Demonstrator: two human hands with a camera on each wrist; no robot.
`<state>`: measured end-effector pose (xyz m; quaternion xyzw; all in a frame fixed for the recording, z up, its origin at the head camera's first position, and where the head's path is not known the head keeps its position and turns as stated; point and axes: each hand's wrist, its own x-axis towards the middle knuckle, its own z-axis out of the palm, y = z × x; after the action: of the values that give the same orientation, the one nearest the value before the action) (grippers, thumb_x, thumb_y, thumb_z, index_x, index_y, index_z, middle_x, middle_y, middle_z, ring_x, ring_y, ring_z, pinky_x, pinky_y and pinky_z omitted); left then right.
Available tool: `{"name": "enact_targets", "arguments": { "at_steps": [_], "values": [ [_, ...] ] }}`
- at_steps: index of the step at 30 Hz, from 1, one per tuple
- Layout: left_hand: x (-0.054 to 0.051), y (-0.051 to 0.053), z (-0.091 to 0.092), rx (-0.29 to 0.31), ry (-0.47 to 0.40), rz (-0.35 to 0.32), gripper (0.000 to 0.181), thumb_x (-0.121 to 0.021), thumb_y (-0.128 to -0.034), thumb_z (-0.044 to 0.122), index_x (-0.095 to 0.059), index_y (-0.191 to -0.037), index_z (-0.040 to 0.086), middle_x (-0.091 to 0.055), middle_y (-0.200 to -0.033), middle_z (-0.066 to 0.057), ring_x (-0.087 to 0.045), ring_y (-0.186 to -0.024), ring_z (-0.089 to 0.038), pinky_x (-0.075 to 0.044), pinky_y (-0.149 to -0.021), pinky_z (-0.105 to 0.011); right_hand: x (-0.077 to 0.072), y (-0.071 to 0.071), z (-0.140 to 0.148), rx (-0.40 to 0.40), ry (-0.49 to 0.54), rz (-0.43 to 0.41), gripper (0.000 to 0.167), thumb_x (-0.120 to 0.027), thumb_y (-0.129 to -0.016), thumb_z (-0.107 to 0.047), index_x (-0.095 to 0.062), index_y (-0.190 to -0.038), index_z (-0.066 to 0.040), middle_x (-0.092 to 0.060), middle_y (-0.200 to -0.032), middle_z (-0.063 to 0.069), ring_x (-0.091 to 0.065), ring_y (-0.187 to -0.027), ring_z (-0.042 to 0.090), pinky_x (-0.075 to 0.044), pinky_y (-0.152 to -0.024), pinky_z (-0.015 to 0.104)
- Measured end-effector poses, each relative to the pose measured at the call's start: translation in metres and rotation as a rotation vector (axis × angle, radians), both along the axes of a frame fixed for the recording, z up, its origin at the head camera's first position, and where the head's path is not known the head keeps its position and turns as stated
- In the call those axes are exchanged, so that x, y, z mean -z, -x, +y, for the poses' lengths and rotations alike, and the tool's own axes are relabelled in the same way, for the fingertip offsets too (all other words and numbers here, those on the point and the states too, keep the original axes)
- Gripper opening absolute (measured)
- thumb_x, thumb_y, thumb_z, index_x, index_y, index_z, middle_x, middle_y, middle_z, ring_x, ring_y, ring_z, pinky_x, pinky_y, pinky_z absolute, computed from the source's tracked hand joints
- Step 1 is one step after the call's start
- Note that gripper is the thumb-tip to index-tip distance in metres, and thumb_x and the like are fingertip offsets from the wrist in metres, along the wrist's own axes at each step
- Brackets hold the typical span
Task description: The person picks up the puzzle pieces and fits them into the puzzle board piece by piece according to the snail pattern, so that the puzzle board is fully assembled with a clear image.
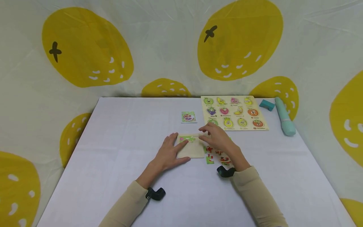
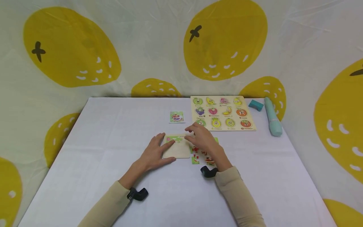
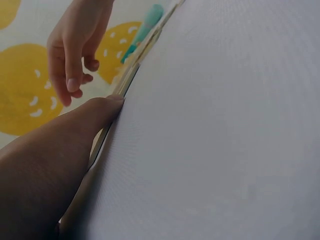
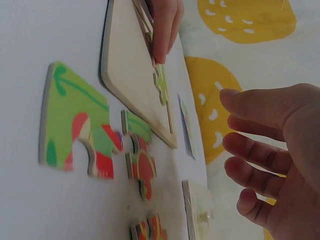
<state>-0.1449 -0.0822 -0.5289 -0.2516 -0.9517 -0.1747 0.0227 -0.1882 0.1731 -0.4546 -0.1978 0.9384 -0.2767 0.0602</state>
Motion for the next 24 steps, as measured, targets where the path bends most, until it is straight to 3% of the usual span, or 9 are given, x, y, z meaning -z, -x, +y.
{"name": "enact_targets", "arguments": {
  "at_steps": [24],
  "values": [
    [0.000,0.000,0.001,-0.011,-0.010,-0.025,0.076,-0.062,-0.0855,0.069,-0.048,-0.149,0.030,-0.028,-0.162,-0.019,-0.023,-0.153,-0.034,-0.019,-0.127,-0.048,0.011,-0.013,0.065,0.129,-0.032,-0.011,0.045,-0.070,-0.093,-0.030,-0.063,-0.133,-0.010,-0.060,-0.120,0.010,-0.054,-0.104,0.026,-0.050,-0.089,0.043]
  ]
}}
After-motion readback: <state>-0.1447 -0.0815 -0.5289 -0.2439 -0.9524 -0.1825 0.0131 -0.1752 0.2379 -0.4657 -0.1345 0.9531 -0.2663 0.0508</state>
